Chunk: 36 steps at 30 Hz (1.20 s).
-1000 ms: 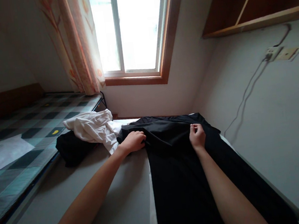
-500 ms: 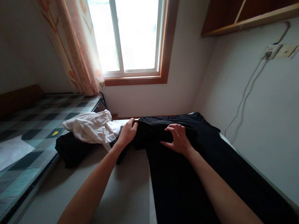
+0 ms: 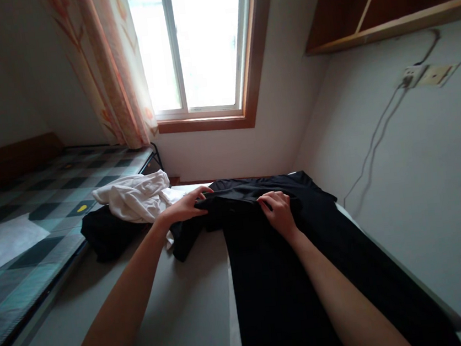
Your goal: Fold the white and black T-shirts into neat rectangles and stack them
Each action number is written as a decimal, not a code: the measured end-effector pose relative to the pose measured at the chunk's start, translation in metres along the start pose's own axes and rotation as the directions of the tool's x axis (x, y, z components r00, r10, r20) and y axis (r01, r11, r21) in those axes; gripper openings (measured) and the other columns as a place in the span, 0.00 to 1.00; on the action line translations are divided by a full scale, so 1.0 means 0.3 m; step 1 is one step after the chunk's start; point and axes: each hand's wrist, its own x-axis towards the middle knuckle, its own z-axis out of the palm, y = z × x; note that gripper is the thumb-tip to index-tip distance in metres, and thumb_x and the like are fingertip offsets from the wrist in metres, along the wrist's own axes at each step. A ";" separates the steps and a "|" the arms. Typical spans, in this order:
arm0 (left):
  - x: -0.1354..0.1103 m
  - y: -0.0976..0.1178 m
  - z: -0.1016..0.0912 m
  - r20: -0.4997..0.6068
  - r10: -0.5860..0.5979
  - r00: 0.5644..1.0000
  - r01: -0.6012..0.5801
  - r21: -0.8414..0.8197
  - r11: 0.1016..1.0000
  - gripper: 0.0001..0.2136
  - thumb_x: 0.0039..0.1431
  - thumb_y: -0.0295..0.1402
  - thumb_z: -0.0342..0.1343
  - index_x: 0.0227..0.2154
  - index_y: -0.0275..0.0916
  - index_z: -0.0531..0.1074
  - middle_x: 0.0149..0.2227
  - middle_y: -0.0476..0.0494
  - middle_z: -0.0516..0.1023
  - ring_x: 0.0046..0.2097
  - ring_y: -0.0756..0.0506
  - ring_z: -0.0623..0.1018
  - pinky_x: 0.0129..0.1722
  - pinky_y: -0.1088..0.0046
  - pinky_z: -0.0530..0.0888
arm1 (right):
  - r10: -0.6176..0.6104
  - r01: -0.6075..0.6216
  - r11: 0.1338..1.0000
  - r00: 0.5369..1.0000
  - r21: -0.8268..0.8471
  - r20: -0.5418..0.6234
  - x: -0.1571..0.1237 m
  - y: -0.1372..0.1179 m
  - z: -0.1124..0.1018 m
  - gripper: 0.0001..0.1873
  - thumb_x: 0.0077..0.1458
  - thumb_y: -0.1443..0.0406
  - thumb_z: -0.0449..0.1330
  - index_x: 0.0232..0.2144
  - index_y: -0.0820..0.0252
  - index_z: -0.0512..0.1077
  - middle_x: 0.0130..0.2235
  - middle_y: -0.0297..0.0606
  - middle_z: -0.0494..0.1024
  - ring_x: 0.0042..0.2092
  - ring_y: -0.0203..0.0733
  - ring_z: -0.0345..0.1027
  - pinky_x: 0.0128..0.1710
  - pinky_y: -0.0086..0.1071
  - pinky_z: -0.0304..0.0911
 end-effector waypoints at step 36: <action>0.042 0.074 -0.003 -0.375 -0.302 0.877 0.138 -0.406 0.904 0.23 0.60 0.55 0.44 0.31 0.39 0.67 0.18 0.49 0.72 0.21 0.48 0.73 0.20 0.78 0.64 | 0.342 -0.276 0.741 0.940 0.612 0.010 0.110 -0.149 -0.108 0.17 0.57 0.55 0.56 0.34 0.61 0.76 0.27 0.37 0.78 0.27 0.40 0.69 0.27 0.31 0.61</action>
